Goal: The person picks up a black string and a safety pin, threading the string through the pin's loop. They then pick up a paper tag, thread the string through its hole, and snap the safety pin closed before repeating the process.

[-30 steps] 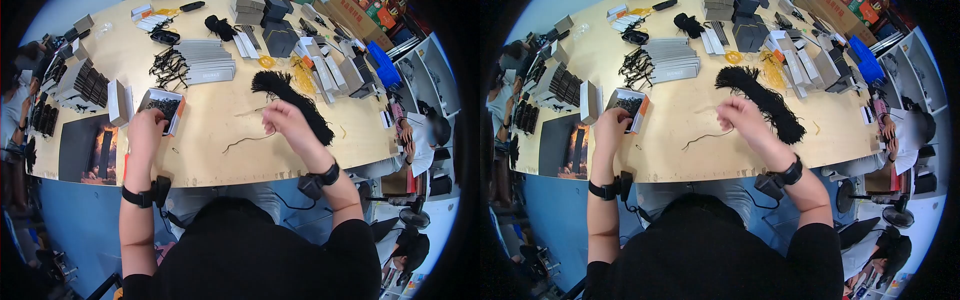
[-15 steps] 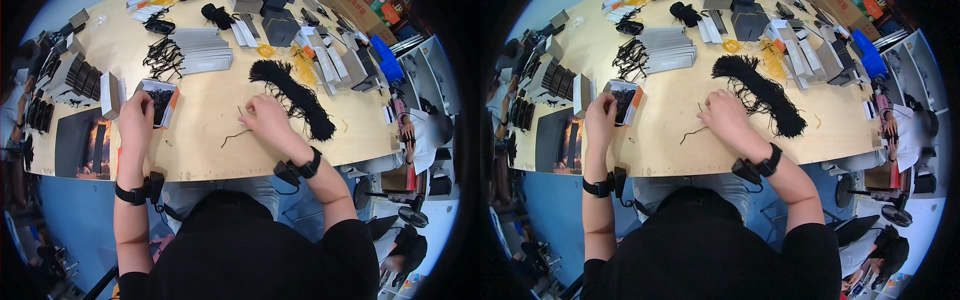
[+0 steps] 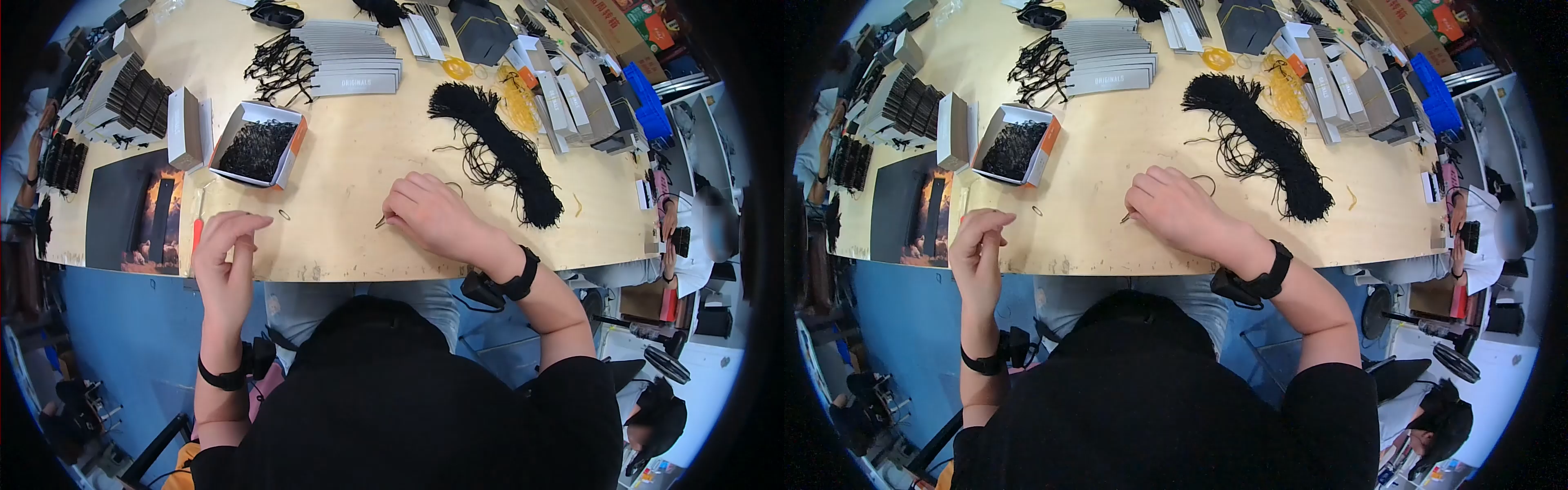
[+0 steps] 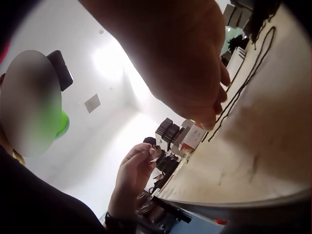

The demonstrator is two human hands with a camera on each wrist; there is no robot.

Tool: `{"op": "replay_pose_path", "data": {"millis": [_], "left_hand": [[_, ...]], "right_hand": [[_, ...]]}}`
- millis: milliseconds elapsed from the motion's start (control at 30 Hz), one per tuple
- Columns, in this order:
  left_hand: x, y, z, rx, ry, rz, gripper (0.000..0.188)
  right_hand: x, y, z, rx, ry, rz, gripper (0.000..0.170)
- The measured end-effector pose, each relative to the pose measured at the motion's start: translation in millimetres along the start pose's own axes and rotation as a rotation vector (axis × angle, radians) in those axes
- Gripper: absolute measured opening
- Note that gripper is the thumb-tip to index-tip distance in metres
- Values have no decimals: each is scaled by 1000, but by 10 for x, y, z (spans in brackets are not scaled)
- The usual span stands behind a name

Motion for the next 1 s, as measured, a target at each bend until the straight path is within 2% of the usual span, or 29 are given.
{"op": "replay_pose_path", "data": {"millis": [33,67,133,367,467,533,633,733,867,1000], "left_hand": [[6,-39,-6,-31,-5,40,17],[-12,-75,-32,26,-21,23,18],[-28,-117,-19,22,-18,34,19],[-172,-131,-101,44,-36,101,19],[-275,-83,-163,-16,-22,127,17],[-335,-48,-231,-72,-14,159,15],[-356,-19,-283,-65,49,235,14],[-392,-13,-302,-67,37,236,13],[-420,-7,-303,-56,63,264,12],[-417,36,-366,-122,75,274,17]], "right_hand": [[-19,-6,-3,17,-23,-16,14],[-33,1,1,18,-22,-15,14],[-46,22,2,-21,-57,-92,14],[-208,-11,-41,-20,-93,-119,13],[-217,2,-24,-69,-125,-128,13],[-184,13,-59,-185,0,-164,13],[-7,66,28,-268,12,-179,13],[-74,50,11,-170,-51,-130,14],[-236,23,-25,-142,-129,-114,12],[-18,182,116,-221,216,-85,10]]}}
Point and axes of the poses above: each hand's wrist, its own y-axis towards the middle knuckle, its own x-axis out of the back of the hand, z = x × y, the point moved 2 cm from there along y, towards the middle knuckle, and after that the axes turned 12 degrees about -z, right-handed, at the moved point
